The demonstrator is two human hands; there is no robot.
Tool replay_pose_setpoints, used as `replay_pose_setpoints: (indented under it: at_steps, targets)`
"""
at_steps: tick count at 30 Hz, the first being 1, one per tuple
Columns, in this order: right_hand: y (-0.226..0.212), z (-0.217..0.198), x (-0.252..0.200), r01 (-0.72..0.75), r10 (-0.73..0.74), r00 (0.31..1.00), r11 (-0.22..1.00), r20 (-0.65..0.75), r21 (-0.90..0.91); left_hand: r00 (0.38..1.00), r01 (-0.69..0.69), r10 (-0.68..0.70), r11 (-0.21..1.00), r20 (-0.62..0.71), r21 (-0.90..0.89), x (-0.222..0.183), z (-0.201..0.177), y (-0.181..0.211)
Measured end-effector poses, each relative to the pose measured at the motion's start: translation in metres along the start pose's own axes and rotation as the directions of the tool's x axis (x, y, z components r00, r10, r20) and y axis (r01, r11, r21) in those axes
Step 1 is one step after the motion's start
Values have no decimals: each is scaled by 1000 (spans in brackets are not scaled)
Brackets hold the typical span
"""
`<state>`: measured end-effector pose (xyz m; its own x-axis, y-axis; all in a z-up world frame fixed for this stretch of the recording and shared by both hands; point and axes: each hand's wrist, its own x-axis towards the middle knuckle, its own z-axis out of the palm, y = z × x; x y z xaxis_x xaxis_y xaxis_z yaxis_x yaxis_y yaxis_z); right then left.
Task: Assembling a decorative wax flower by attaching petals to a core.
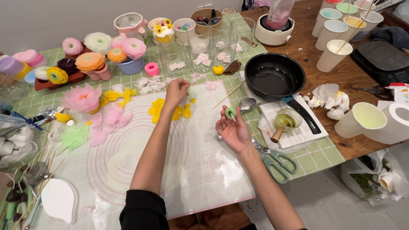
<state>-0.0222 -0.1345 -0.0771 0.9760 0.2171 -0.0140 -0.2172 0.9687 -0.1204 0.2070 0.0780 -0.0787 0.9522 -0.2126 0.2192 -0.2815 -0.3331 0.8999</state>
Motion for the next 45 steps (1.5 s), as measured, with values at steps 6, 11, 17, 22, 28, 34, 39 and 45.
replay_pose_setpoints:
  at_steps: [6,11,17,22,28,34,39,45]
  targets:
    - [1,2,0,21,-20,1000,999,6,-48,985,146,-105,928,136,-341,7,10,6]
    - [1,-2,2,31,-31,999,999,-21,-38,955,126,19,878,295,-462,-6,26,88]
    - [0,-18,9,48,-50,997,998,-51,-32,872,-108,271,919,407,-379,-24,86,163]
    - [-5,-48,16,56,-55,997,998,-50,32,817,-240,311,949,485,-205,-47,150,195]
    - [-1,-22,9,67,-95,983,982,-158,-175,681,-573,580,802,447,-169,-75,200,208]
    - [0,-20,9,33,-34,995,999,-97,-7,625,-645,596,758,503,-97,-101,223,226]
    - [0,-23,15,36,-56,987,990,-150,-136,541,-810,605,562,584,167,-102,246,232]
    - [-2,-39,21,45,-62,989,992,-135,-120,468,-878,625,409,624,249,-100,280,206]
